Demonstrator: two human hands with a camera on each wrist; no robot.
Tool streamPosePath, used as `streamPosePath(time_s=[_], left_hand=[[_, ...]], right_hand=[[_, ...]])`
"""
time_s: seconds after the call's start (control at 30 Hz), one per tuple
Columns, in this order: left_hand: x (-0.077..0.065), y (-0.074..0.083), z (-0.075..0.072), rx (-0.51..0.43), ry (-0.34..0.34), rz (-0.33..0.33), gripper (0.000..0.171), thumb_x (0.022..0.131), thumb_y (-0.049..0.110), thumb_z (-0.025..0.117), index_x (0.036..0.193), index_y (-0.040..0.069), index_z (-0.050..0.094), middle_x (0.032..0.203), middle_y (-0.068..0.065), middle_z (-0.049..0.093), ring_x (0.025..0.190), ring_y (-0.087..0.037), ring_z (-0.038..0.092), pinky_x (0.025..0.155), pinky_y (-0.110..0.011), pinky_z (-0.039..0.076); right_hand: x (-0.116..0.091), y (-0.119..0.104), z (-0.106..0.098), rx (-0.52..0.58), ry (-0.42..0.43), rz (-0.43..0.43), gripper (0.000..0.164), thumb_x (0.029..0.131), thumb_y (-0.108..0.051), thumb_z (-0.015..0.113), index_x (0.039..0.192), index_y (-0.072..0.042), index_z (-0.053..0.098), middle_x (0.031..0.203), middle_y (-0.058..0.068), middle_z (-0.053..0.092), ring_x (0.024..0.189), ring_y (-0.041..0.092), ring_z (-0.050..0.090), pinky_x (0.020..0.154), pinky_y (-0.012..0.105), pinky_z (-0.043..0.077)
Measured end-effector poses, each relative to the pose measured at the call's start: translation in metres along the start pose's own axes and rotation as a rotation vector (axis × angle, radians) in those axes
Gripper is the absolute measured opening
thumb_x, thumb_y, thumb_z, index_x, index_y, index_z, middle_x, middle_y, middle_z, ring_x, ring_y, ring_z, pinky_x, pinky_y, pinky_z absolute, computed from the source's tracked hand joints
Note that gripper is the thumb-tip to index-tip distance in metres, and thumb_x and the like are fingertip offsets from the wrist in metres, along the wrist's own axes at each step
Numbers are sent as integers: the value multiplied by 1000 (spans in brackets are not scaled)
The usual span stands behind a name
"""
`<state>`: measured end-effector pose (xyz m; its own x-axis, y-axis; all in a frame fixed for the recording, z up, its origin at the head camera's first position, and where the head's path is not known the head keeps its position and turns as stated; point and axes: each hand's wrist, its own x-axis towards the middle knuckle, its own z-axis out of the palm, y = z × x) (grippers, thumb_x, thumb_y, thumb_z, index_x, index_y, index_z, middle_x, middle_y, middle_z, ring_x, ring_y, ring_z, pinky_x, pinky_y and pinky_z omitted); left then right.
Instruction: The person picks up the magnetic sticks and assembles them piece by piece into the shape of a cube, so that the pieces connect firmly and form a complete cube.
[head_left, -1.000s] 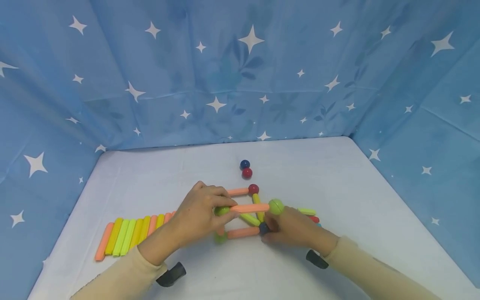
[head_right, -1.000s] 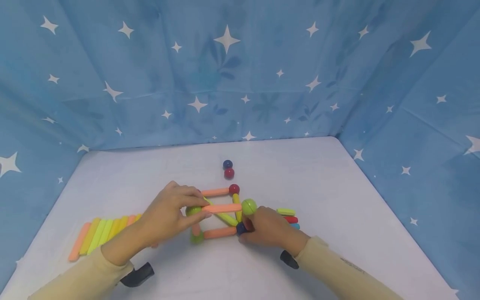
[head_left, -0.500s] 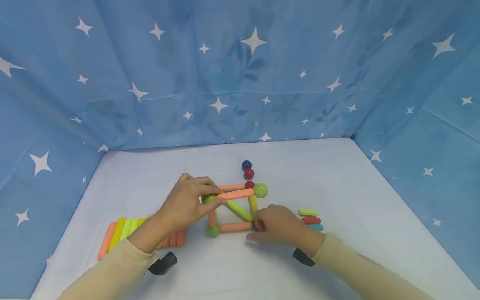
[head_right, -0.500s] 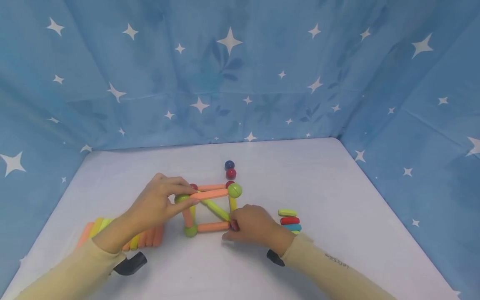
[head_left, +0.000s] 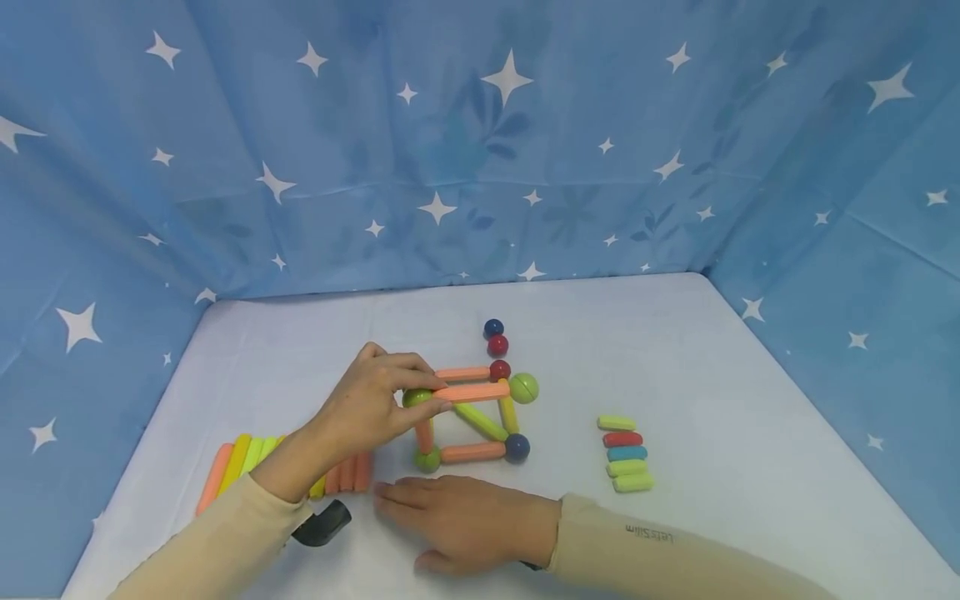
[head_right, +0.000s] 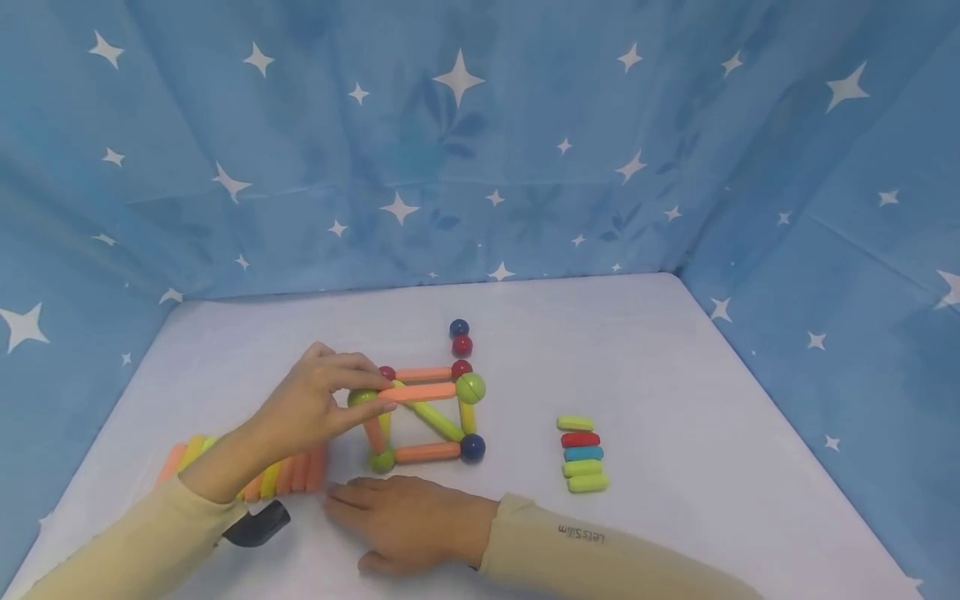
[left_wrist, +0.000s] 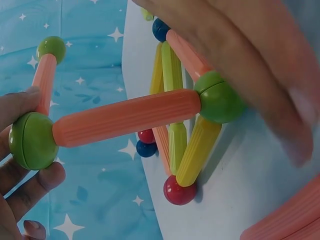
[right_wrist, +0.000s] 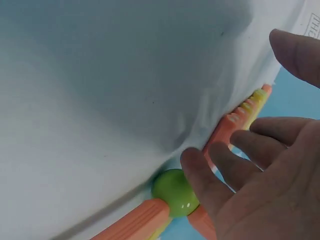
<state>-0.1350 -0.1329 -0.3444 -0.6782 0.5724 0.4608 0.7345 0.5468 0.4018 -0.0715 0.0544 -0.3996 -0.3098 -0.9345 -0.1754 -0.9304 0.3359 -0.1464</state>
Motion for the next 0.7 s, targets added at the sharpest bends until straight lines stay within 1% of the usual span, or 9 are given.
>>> streamPosePath(time_s=[0.1, 0.17, 0.33, 0.47, 0.53, 0.6, 0.67, 0.7], left_hand=[[1, 0, 0, 3, 0, 14, 19, 86, 33, 83, 99, 19, 82, 95, 15, 70, 64, 6, 50, 78, -37, 31], [2, -1, 0, 8, 3, 22, 19, 86, 32, 83, 99, 19, 82, 94, 15, 70, 63, 5, 50, 77, -37, 31], [3, -1, 0, 18, 5, 33, 19, 86, 33, 82, 98, 19, 82, 94, 14, 70, 62, 4, 50, 77, -37, 30], [2, -1, 1, 12, 9, 33, 18, 86, 33, 83, 98, 20, 82, 95, 15, 70, 64, 5, 50, 77, -37, 30], [2, -1, 2, 6, 12, 37, 17, 86, 33, 83, 98, 20, 82, 95, 15, 70, 65, 4, 52, 77, -37, 31], [1, -1, 3, 4, 15, 43, 17, 86, 33, 83, 98, 20, 82, 95, 15, 70, 67, 4, 53, 77, -37, 31], [1, -1, 3, 6, 18, 45, 17, 86, 33, 83, 98, 21, 82, 95, 15, 70, 67, 4, 53, 77, -37, 31], [1, -1, 3, 7, 20, 44, 17, 86, 33, 83, 98, 21, 82, 95, 16, 70, 66, 4, 52, 77, -37, 31]], right_hand=[[7, -1, 1, -52, -10, 11, 79, 102, -44, 59, 162, -10, 21, 167, 3, 20, 151, 14, 21, 117, 26, 22], [11, -1, 0, -68, -15, 23, 80, 102, -44, 58, 162, -9, 19, 167, 4, 19, 151, 16, 19, 117, 27, 21], [23, -2, -1, -84, -13, 46, 80, 102, -43, 58, 162, -9, 18, 167, 3, 18, 152, 14, 16, 117, 24, 18], [31, -4, 2, -149, 12, 32, 80, 101, -42, 60, 162, -8, 21, 166, 4, 22, 151, 13, 18, 117, 23, 17], [31, -4, 3, -168, 19, 21, 79, 100, -43, 62, 161, -8, 25, 164, 3, 27, 150, 13, 21, 117, 23, 19], [29, -6, 3, -175, 37, -8, 73, 99, -42, 64, 157, -9, 36, 160, 1, 36, 147, 12, 29, 116, 24, 23], [24, -8, 1, -152, 64, -49, 58, 99, -38, 66, 148, -13, 52, 149, -5, 50, 138, 7, 43, 111, 22, 31], [21, -8, -1, -133, 83, -78, 44, 99, -35, 66, 138, -16, 62, 138, -9, 59, 126, 1, 52, 104, 18, 38]])
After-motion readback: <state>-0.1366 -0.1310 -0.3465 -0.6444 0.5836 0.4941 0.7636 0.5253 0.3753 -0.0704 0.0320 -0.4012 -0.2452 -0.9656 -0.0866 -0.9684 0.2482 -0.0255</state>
